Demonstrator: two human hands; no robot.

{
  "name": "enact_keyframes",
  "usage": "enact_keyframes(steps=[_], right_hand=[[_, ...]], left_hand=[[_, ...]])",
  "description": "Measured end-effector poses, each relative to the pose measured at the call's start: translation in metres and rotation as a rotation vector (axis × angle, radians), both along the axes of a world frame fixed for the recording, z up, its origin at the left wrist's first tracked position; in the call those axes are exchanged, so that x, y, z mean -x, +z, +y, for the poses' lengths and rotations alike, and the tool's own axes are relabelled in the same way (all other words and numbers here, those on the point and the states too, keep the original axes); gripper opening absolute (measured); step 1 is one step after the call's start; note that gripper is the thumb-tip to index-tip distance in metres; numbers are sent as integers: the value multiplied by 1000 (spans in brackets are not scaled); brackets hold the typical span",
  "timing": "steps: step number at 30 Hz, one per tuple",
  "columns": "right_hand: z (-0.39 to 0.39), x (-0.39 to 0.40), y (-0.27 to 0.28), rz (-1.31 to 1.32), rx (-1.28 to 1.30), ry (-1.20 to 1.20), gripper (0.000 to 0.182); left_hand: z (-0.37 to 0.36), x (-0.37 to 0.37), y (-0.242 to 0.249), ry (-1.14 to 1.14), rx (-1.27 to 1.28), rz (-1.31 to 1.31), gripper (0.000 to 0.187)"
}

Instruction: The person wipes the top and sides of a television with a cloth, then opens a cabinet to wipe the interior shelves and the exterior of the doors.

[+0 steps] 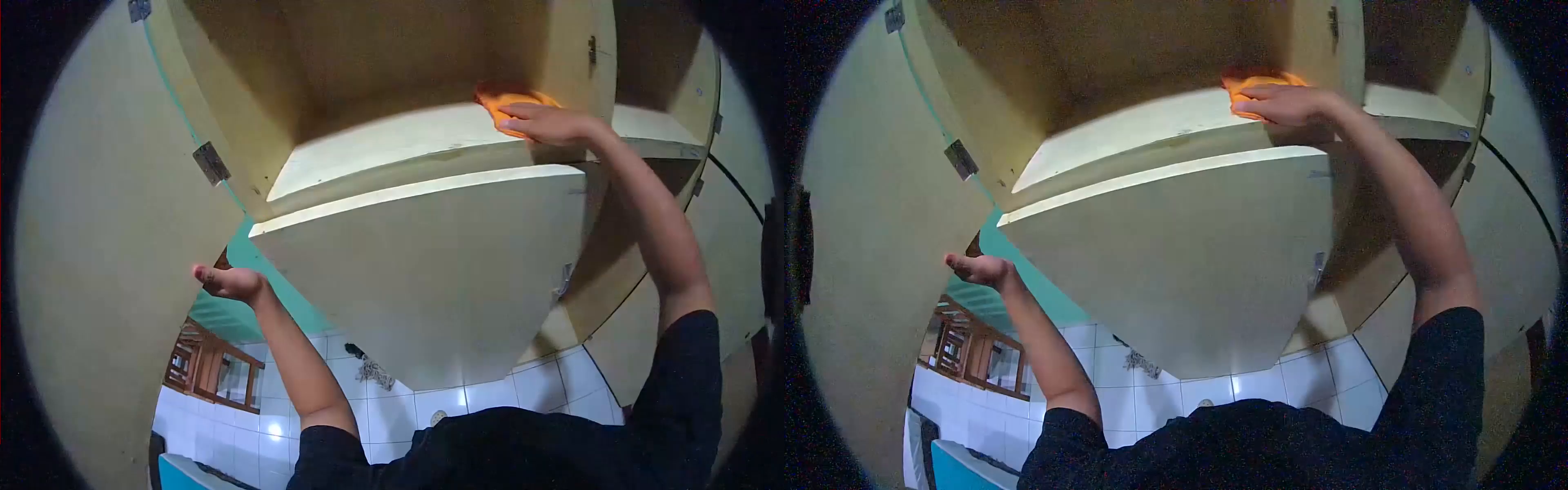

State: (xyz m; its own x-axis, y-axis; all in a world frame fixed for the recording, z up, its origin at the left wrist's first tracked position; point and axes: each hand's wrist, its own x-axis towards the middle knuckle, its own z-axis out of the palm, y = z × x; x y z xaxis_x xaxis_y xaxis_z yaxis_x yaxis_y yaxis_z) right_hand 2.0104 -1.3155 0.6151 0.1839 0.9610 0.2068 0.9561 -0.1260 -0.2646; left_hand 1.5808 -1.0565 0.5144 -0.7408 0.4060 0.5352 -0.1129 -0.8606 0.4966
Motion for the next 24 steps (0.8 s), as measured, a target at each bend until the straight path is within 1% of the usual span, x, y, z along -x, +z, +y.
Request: enact_keyframes(steps=[1, 2, 3, 4, 5, 7, 8, 9, 10, 11, 12, 13, 14, 16, 17, 19, 20, 21, 22, 23, 24], right_hand=[[11, -7, 5, 27, 88, 21, 57], [19, 6, 24, 125, 354, 23, 63], [24, 23, 27, 37, 303, -74, 65], [30, 38, 26, -53, 253, -172, 67], [45, 45, 25, -54, 232, -116, 70], [87, 44, 24, -121, 284, -99, 73], [92, 88, 40, -63, 356, -94, 75], [119, 86, 28, -119, 292, -67, 74], [128, 112, 34, -123, 326, -24, 74], [140, 136, 35, -140, 303, 49, 73], [150, 158, 34, -154, 280, 121, 73], [154, 179, 33, -73, 254, 235, 72], [165, 189, 25, -7, 212, 384, 72], [164, 217, 21, -218, 154, 462, 72], [159, 226, 18, -303, 109, 501, 72], [155, 225, 20, -192, 97, 547, 65], [154, 218, 20, -165, 107, 539, 63], [151, 207, 21, -143, 115, 526, 62], [146, 192, 20, -139, 137, 456, 62], [138, 178, 21, -38, 181, 371, 63], [129, 164, 22, 63, 220, 290, 64]], left_hand=[[7, 4, -4, -5, 8, -3, 69], [3, 4, -2, 12, -8, 28, 68], [-2, 2, 1, 26, -23, 60, 69], [-5, -2, 8, 53, -118, 39, 71], [-5, -2, 9, 41, -109, 31, 71], [-1, 3, 6, -18, -74, 30, 71], [3, 6, 5, -64, -84, 15, 72], [7, 8, 2, -91, -91, 10, 72], [9, 10, 1, -117, -98, 5, 73], [8, 10, 0, -167, -27, -66, 73], [12, 9, -2, -164, -35, -81, 73], [16, 10, -4, -161, -44, -95, 73], [18, 13, -5, -218, -94, -38, 73], [15, 11, -2, -250, -47, -109, 74], [19, 12, -3, -319, -115, -124, 76], [16, 11, -1, -200, -61, -108, 76], [7, 4, 8, -140, 62, -184, 69], [9, 3, 7, -128, 2, -156, 69], [10, 2, 6, -119, -58, -132, 69], [3, -3, 14, -170, -67, -195, 66], [20, 10, 3, -290, -28, -176, 65]])
